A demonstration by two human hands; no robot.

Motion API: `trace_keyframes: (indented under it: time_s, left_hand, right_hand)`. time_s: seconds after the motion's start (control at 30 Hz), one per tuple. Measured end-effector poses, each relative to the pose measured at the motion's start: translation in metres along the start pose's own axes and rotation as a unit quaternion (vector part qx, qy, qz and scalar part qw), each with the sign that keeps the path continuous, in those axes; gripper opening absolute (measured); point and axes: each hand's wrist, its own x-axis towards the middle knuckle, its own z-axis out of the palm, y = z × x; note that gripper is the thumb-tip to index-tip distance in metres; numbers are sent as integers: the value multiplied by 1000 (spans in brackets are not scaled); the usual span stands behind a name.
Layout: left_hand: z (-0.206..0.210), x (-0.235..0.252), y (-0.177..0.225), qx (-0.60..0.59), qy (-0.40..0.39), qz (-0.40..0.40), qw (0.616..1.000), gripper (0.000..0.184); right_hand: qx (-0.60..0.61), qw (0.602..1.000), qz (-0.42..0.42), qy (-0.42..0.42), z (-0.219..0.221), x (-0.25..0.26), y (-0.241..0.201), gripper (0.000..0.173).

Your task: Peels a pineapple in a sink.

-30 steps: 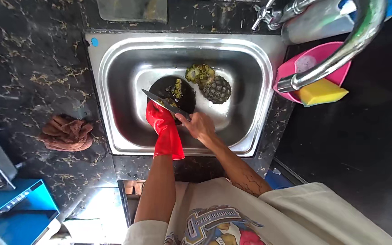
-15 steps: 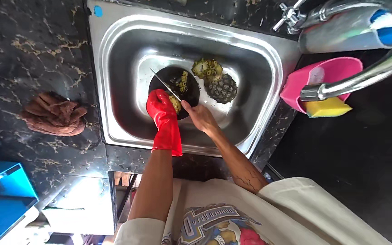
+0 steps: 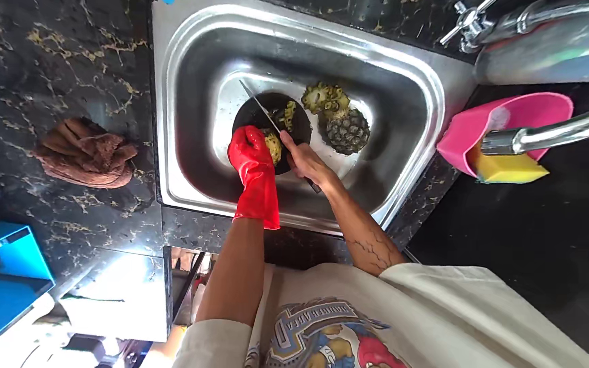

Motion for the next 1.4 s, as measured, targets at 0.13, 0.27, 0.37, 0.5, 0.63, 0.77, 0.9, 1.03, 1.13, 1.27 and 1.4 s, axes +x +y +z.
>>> trace_keyframes:
  time_s: [0.13,0.27,0.37,0.5,0.63,0.77,0.9,1.03,1.13,1.27,1.4]
  left_hand:
    - [-1,3,5,30,-5,-11,999,28]
    - [-2,1,8,37,-16,-23,999,28]
    - [-13,5,5,63,-70,42,995,29]
    - [-34,17,5,77,-148,139,976,39]
    - [-38,6,1,-14,-66,88,994,37]
    - [-17,-3,-5,-42,-42,23,998,30]
    - [-9,-3,5,-2,-19,-16,1000,22]
    - [-7,-3,8,-46,-10,-46,998,20]
    - [-5,0,8,-38,-10,-64,997,19]
    - [-7,0,9,-13,-26,-58,998,18]
    - [-7,0,12,33,-18,-57,998,25]
  right_hand:
    - [3,1000,25,-11,-6,-8,18,77]
    - [8,999,26,-33,-12,-8,42,77]
    - [42,998,38,-41,-22,-13,45,72]
    - [-61,995,-15,83,-24,-50,34,84]
    - [-183,971,-46,146,-2,-90,19,87]
    - [-188,961,-57,192,20,-96,23,88]
    - [-241,960,9,140,12,-88,5,88]
    - [-262,955,10,136,13,-85,2,88]
    - [-261,956,5,134,14,-84,0,87]
    - [-227,966,-13,127,20,-72,-11,85]
    - [-186,972,-31,137,28,-62,-19,85]
